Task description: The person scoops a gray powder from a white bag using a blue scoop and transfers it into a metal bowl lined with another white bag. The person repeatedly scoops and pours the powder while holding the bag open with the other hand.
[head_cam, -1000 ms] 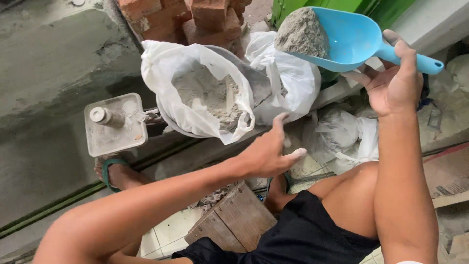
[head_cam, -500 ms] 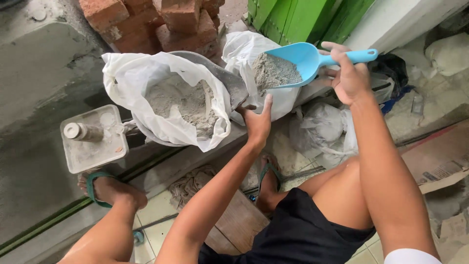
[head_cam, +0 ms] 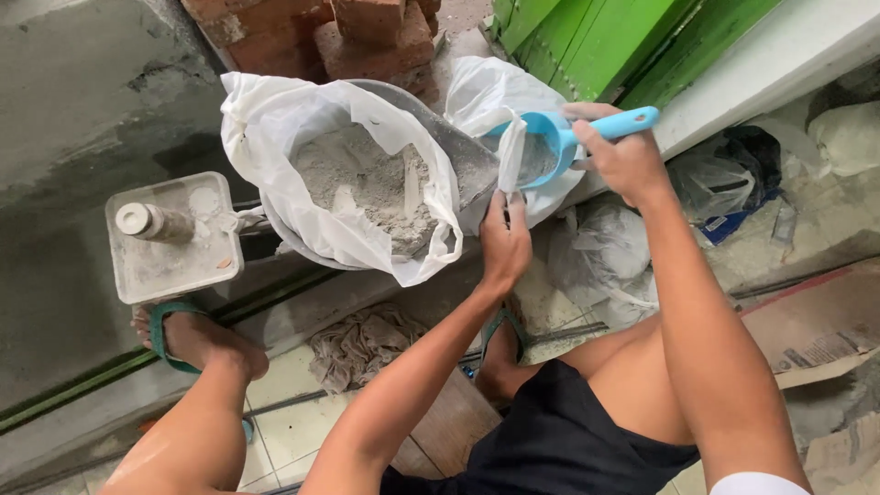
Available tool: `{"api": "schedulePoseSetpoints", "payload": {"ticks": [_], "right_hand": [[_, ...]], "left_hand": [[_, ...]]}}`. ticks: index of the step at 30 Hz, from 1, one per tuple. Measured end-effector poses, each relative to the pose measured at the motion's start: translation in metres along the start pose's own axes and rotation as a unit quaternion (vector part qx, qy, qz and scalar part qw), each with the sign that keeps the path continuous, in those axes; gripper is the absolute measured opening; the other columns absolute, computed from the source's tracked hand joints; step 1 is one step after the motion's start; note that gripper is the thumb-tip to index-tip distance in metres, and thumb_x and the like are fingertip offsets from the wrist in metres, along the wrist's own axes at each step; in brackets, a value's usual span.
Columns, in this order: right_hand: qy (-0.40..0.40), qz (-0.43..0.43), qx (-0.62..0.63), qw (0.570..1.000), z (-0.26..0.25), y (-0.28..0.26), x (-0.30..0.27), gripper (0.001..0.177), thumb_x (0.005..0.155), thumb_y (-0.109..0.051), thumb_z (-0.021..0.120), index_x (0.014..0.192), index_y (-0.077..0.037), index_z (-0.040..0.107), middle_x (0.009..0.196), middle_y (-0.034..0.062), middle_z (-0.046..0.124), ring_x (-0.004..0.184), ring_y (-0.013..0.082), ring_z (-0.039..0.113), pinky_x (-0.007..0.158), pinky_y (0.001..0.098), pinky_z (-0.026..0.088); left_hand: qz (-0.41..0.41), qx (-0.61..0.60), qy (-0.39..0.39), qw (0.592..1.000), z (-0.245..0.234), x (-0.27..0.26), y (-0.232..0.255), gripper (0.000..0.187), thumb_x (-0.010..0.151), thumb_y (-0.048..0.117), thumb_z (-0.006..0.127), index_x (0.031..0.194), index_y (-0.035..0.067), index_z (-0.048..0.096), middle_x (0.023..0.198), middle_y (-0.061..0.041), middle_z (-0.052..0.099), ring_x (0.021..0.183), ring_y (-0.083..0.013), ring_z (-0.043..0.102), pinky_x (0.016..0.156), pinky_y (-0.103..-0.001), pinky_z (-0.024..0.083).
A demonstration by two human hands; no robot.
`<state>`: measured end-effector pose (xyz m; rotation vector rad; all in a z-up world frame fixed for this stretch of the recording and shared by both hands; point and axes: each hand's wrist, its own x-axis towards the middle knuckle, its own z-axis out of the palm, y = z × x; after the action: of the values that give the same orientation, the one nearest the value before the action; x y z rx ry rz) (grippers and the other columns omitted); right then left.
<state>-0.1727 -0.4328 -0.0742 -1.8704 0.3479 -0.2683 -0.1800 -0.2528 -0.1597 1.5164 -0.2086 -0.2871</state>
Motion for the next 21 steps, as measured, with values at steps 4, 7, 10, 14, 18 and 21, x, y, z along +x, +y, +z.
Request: {"api": "schedulePoseSetpoints", "payload": {"ticks": [4,7,10,14,18,21], "right_hand": [[-0.046,-0.068,-0.118,0.99,0.03,-0.011,-0.008,0.026,0.097,-0.013,0.076,0.121,-0.003,0.072,0.123,0.0272,0.068,0.112,0.0468,0.065,0.07,0.0611,0.06],[-0.089,-0.07,-0.165,0.98,0.041,0.005,-0.001,0.021,0.093,-0.014,0.073,0.111,-0.003,0.07,0.128,0.023,0.068,0.12,0.0468,0.062,0.087,0.0651,0.054],[-0.145,-0.081,-0.271,0.948,0.033,0.009,0.009,0.029,0.089,-0.007,0.072,0.118,-0.008,0.072,0.144,0.0158,0.061,0.125,0.0513,0.057,0.101,0.0648,0.05],[-0.069,-0.191,-0.271,0.941,0.029,-0.005,0.011,0.03,0.1,-0.012,0.068,0.128,-0.019,0.073,0.146,0.0197,0.057,0.121,0.0516,0.06,0.097,0.0634,0.054],[-0.087,-0.178,-0.218,0.956,0.028,-0.031,-0.012,0.031,0.099,-0.011,0.069,0.128,-0.017,0.074,0.142,0.0246,0.059,0.124,0.0529,0.059,0.099,0.0617,0.053],[-0.137,-0.11,-0.177,0.968,0.032,-0.042,-0.026,0.032,0.095,-0.014,0.071,0.127,-0.016,0.073,0.143,0.0236,0.06,0.129,0.0514,0.056,0.102,0.066,0.05]], "left_hand": [[0.053,0.047,-0.011,0.997,0.003,-0.009,0.007,0.032,0.111,0.027,0.039,0.091,0.006,0.051,0.079,-0.012,0.047,0.087,-0.0172,0.056,0.079,-0.036,0.049],[0.059,0.038,-0.007,0.998,0.004,-0.02,0.004,0.028,0.111,0.024,0.04,0.093,0.006,0.053,0.082,-0.014,0.053,0.086,-0.0236,0.061,0.077,-0.042,0.05],[0.049,0.043,-0.005,0.998,0.001,-0.034,0.002,0.028,0.11,0.023,0.041,0.096,0.003,0.055,0.085,-0.015,0.055,0.091,-0.0204,0.06,0.083,-0.042,0.051],[-0.067,0.006,0.033,0.997,-0.007,-0.043,0.008,0.033,0.104,0.026,0.054,0.121,-0.002,0.055,0.117,-0.025,0.06,0.123,-0.0289,0.058,0.105,-0.047,0.044],[-0.104,0.025,0.106,0.989,-0.022,-0.026,0.006,0.075,0.086,0.038,0.079,0.132,-0.009,0.042,0.131,-0.035,0.047,0.135,-0.0461,0.045,0.113,-0.058,0.033],[-0.08,-0.012,0.096,0.992,-0.022,-0.014,0.015,0.06,0.093,0.031,0.073,0.125,-0.014,0.05,0.122,-0.036,0.054,0.131,-0.0414,0.051,0.111,-0.055,0.038]]}}
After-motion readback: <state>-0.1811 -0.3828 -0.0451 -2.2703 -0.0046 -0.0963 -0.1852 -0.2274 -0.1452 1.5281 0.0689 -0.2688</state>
